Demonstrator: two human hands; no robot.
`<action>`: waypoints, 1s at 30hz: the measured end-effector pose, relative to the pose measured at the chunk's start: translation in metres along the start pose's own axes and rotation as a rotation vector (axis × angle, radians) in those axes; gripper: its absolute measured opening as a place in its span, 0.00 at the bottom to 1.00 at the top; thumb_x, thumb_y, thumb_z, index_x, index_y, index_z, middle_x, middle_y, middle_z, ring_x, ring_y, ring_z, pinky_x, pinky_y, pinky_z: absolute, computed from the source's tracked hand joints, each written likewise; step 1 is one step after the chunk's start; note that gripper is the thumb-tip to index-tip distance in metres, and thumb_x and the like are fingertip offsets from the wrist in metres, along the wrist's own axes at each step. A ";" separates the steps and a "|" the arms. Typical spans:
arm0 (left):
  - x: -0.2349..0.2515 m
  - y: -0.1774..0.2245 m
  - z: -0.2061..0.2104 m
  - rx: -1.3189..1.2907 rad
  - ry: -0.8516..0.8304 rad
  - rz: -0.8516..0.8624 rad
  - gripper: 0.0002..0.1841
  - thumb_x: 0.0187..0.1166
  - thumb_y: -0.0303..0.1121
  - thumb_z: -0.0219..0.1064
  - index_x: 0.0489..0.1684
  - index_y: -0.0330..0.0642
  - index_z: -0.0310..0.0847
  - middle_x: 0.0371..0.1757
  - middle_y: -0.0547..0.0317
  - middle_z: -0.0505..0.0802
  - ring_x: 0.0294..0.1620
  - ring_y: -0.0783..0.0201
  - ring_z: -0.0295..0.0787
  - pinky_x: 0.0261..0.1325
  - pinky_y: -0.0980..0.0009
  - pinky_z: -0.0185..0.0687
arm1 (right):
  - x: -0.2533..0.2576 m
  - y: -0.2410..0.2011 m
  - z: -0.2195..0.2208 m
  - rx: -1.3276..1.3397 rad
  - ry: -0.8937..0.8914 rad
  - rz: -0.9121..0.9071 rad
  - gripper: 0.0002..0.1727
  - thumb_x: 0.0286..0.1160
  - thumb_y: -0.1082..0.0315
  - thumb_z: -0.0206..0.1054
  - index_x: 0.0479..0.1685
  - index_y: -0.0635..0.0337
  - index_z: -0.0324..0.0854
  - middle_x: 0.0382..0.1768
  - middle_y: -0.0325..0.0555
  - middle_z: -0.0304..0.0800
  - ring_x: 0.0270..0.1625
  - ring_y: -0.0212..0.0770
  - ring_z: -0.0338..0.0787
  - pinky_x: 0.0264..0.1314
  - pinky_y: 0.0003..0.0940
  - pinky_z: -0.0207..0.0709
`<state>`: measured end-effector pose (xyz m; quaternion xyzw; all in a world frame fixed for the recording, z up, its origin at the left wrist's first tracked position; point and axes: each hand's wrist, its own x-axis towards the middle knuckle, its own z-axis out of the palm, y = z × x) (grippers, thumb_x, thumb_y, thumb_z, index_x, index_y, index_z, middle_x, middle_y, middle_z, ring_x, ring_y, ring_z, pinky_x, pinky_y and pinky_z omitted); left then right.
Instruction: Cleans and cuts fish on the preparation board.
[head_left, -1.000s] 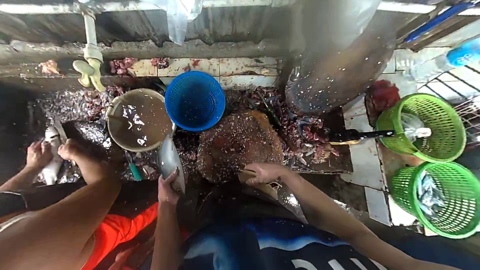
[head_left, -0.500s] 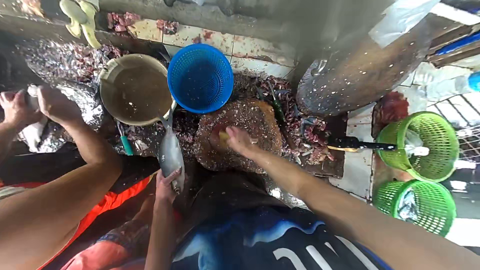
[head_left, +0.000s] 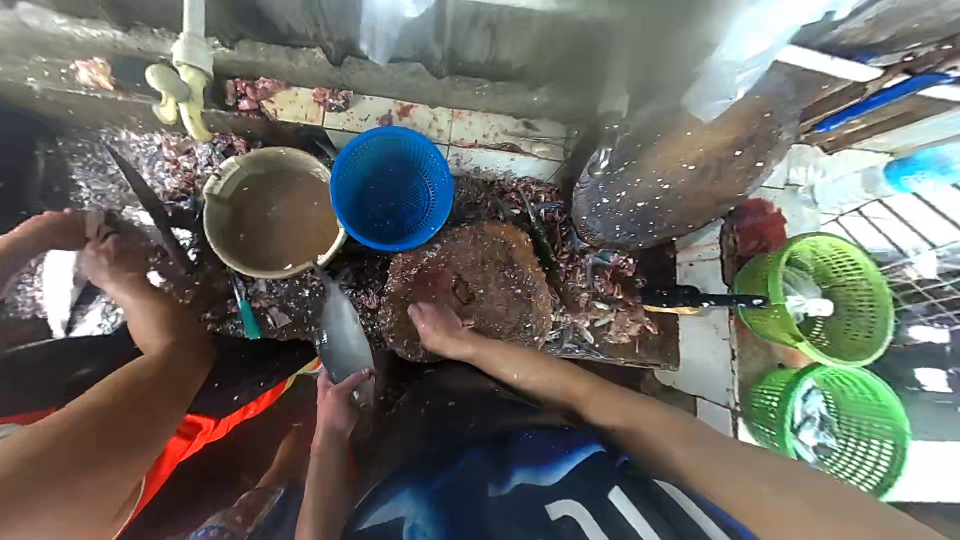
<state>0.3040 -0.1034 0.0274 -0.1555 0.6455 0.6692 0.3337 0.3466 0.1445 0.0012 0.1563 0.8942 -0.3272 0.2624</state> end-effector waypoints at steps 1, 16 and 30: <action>0.002 0.004 0.003 0.002 -0.031 0.006 0.42 0.55 0.22 0.76 0.77 0.35 0.61 0.52 0.45 0.92 0.46 0.55 0.95 0.47 0.56 0.95 | -0.001 0.004 0.000 -0.023 -0.005 0.012 0.28 0.76 0.68 0.68 0.78 0.58 0.74 0.72 0.62 0.82 0.72 0.65 0.84 0.69 0.68 0.77; 0.034 0.031 0.078 0.390 -0.630 0.071 0.47 0.44 0.36 0.86 0.73 0.37 0.69 0.56 0.59 0.93 0.55 0.67 0.93 0.60 0.65 0.91 | -0.097 0.280 -0.064 0.165 0.163 0.755 0.40 0.65 0.64 0.79 0.79 0.71 0.69 0.68 0.75 0.81 0.70 0.73 0.84 0.68 0.74 0.77; 0.111 0.032 0.193 1.063 -0.732 -0.138 0.23 0.75 0.37 0.77 0.66 0.40 0.83 0.55 0.44 0.92 0.54 0.53 0.90 0.62 0.50 0.83 | -0.154 0.181 -0.044 0.316 0.551 0.694 0.36 0.91 0.39 0.47 0.67 0.65 0.80 0.54 0.67 0.90 0.61 0.66 0.90 0.66 0.65 0.80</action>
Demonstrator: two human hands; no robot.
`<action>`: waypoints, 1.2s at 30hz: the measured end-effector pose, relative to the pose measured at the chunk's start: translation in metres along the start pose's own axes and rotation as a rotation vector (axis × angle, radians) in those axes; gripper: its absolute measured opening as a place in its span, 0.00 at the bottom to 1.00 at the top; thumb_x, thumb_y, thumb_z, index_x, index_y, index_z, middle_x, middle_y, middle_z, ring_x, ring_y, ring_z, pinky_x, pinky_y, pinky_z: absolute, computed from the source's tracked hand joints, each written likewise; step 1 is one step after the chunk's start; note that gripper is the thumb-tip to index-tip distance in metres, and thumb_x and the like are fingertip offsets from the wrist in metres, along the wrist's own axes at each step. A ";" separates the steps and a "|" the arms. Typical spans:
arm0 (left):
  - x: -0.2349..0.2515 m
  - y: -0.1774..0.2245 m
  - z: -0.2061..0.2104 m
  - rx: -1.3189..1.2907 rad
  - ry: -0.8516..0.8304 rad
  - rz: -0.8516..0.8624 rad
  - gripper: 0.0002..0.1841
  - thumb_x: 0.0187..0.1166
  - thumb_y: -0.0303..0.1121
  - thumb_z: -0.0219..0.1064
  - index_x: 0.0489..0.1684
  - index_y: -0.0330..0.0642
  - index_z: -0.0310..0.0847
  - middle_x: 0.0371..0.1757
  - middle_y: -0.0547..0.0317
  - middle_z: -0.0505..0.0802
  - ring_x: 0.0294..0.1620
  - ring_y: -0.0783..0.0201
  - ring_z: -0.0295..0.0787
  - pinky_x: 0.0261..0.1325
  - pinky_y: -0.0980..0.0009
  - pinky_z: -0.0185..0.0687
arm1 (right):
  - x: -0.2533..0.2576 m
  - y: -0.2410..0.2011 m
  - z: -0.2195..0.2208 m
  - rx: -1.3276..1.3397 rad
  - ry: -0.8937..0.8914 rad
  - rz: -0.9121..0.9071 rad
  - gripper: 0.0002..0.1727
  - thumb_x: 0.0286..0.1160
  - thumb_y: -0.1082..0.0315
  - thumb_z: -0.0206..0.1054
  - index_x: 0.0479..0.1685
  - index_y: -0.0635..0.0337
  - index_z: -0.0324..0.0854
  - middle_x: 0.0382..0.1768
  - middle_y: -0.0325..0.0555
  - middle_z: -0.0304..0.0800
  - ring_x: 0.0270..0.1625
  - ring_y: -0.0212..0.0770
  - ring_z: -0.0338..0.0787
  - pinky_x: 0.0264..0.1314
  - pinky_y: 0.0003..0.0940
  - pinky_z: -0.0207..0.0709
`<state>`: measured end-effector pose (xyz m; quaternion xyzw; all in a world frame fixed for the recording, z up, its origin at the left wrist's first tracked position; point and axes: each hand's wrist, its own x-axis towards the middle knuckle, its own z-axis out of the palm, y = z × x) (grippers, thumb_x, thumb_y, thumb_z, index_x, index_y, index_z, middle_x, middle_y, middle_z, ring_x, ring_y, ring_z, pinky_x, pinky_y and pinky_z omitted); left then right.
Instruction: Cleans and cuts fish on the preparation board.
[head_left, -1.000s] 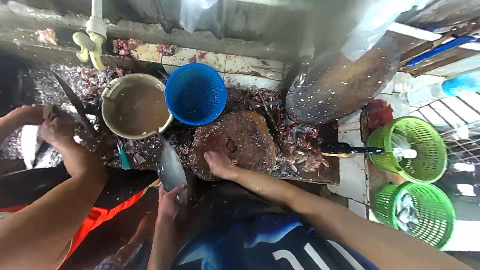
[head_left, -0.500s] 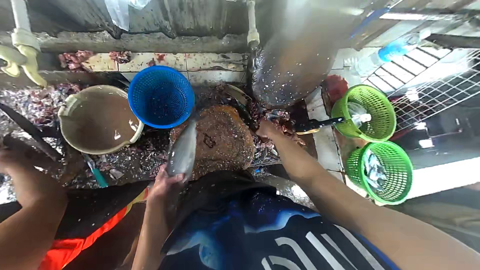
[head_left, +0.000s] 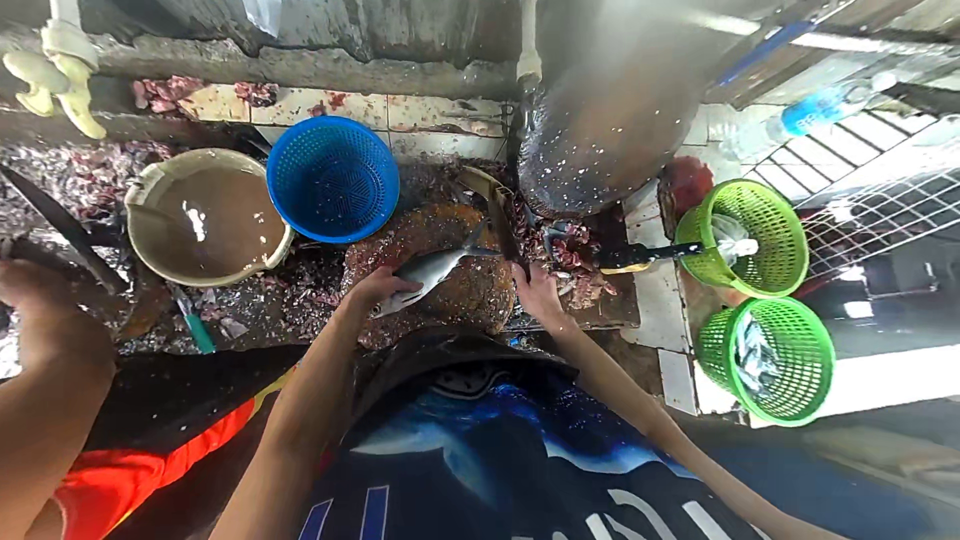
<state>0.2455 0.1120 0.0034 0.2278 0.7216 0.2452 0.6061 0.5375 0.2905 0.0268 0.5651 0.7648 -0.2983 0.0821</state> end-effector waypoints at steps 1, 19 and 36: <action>0.001 -0.001 0.000 0.007 -0.011 -0.009 0.23 0.75 0.38 0.77 0.67 0.39 0.82 0.55 0.44 0.92 0.54 0.53 0.90 0.63 0.49 0.83 | -0.010 -0.011 0.000 0.016 0.035 -0.043 0.34 0.92 0.41 0.47 0.67 0.65 0.80 0.52 0.67 0.91 0.60 0.65 0.91 0.65 0.65 0.80; -0.037 -0.019 0.024 -0.606 0.040 0.130 0.26 0.73 0.26 0.69 0.73 0.41 0.72 0.46 0.52 0.93 0.40 0.63 0.92 0.44 0.64 0.90 | 0.011 -0.032 0.033 -0.005 -0.235 -0.049 0.36 0.92 0.39 0.44 0.73 0.62 0.78 0.56 0.69 0.89 0.56 0.68 0.91 0.59 0.70 0.81; 0.068 0.043 0.079 0.118 0.450 0.014 0.33 0.81 0.55 0.66 0.72 0.34 0.73 0.53 0.36 0.92 0.58 0.39 0.92 0.61 0.36 0.84 | -0.019 -0.066 0.044 0.082 -0.071 -0.035 0.40 0.90 0.33 0.41 0.74 0.60 0.75 0.51 0.66 0.91 0.52 0.66 0.93 0.51 0.68 0.85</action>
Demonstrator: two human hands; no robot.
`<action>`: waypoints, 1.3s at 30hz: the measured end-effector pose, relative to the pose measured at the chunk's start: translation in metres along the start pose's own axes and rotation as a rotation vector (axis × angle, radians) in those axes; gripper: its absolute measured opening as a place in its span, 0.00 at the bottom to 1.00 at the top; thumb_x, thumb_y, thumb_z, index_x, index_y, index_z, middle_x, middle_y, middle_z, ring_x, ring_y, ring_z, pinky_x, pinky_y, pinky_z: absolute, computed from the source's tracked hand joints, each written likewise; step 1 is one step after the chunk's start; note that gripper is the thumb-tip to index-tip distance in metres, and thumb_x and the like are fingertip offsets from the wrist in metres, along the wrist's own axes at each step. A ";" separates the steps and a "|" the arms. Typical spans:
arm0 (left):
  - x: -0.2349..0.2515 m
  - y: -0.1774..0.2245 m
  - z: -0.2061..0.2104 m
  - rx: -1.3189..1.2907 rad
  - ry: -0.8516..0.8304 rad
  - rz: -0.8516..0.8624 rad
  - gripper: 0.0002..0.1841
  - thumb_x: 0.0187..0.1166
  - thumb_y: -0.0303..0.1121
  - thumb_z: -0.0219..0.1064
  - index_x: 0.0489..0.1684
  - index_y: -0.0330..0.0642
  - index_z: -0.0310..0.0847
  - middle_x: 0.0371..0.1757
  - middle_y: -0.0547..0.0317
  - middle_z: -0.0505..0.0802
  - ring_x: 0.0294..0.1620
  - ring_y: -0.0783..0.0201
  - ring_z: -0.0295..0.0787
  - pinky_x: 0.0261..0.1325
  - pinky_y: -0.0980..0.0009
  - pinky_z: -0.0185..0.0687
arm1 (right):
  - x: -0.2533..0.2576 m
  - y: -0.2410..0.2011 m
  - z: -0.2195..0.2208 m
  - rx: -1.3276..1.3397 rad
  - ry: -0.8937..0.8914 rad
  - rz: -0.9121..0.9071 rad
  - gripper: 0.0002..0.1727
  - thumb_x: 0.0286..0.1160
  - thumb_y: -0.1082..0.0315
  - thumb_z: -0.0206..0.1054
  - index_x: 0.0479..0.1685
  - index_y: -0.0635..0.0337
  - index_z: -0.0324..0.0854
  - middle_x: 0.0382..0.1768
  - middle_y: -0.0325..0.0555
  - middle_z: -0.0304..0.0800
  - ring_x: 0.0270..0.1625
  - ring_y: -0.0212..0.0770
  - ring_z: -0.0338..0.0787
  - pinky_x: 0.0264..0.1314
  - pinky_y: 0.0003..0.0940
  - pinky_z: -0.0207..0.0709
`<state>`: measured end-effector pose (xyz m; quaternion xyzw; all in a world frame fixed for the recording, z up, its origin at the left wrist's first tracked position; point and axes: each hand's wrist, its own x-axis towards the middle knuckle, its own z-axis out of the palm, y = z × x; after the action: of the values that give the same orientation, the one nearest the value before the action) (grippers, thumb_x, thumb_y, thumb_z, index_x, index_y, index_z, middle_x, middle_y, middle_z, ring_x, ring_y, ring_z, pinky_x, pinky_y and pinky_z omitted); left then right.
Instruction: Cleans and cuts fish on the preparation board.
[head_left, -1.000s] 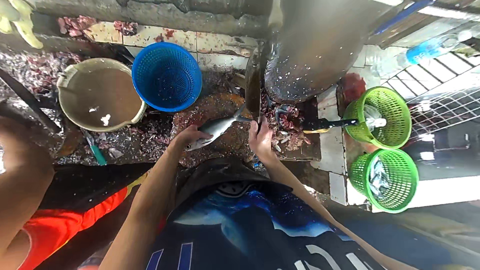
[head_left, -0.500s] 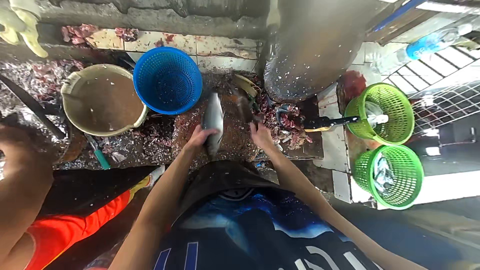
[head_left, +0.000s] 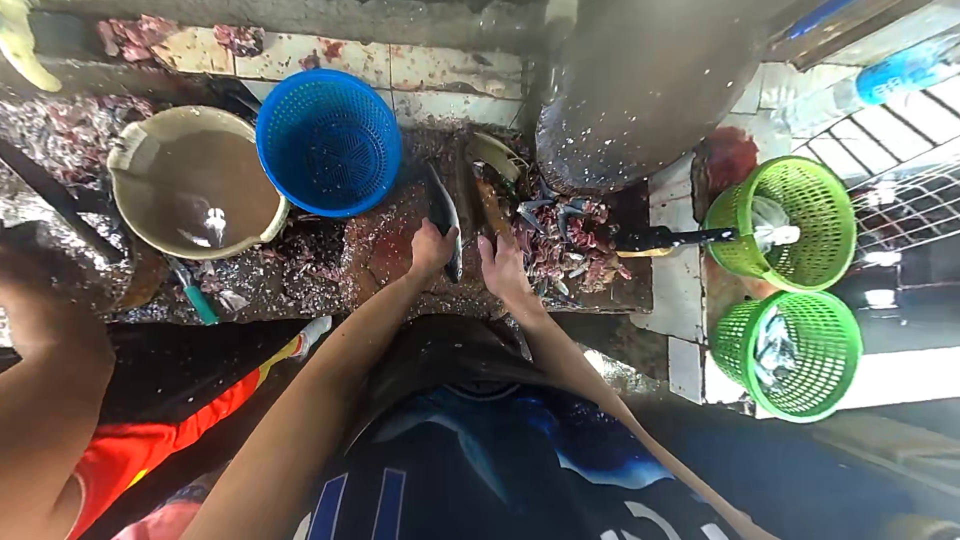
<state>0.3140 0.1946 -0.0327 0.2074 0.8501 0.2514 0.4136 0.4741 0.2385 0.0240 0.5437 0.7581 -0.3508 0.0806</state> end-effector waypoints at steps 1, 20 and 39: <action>-0.004 -0.002 0.003 0.002 -0.005 0.001 0.33 0.82 0.55 0.64 0.73 0.34 0.71 0.52 0.37 0.92 0.57 0.40 0.92 0.60 0.37 0.85 | -0.003 0.005 0.010 -0.003 0.062 -0.043 0.38 0.91 0.37 0.42 0.77 0.61 0.72 0.46 0.65 0.91 0.47 0.65 0.94 0.47 0.65 0.87; -0.002 -0.012 0.038 -0.109 0.029 0.084 0.44 0.90 0.56 0.49 0.91 0.28 0.35 0.75 0.26 0.78 0.69 0.39 0.86 0.68 0.43 0.83 | -0.009 0.043 0.040 -0.049 -0.047 0.038 0.35 0.93 0.42 0.42 0.75 0.65 0.71 0.49 0.64 0.92 0.53 0.63 0.94 0.56 0.63 0.86; -0.006 -0.051 -0.049 0.204 -0.001 0.454 0.36 0.59 0.27 0.81 0.73 0.34 0.72 0.79 0.32 0.74 0.82 0.36 0.69 0.79 0.42 0.75 | 0.020 0.075 -0.015 -0.162 0.024 -0.006 0.34 0.93 0.43 0.44 0.80 0.63 0.70 0.54 0.63 0.92 0.60 0.60 0.93 0.66 0.58 0.84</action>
<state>0.2703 0.1386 -0.0338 0.4338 0.8025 0.2508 0.3240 0.5363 0.2758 -0.0085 0.5374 0.7866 -0.2819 0.1142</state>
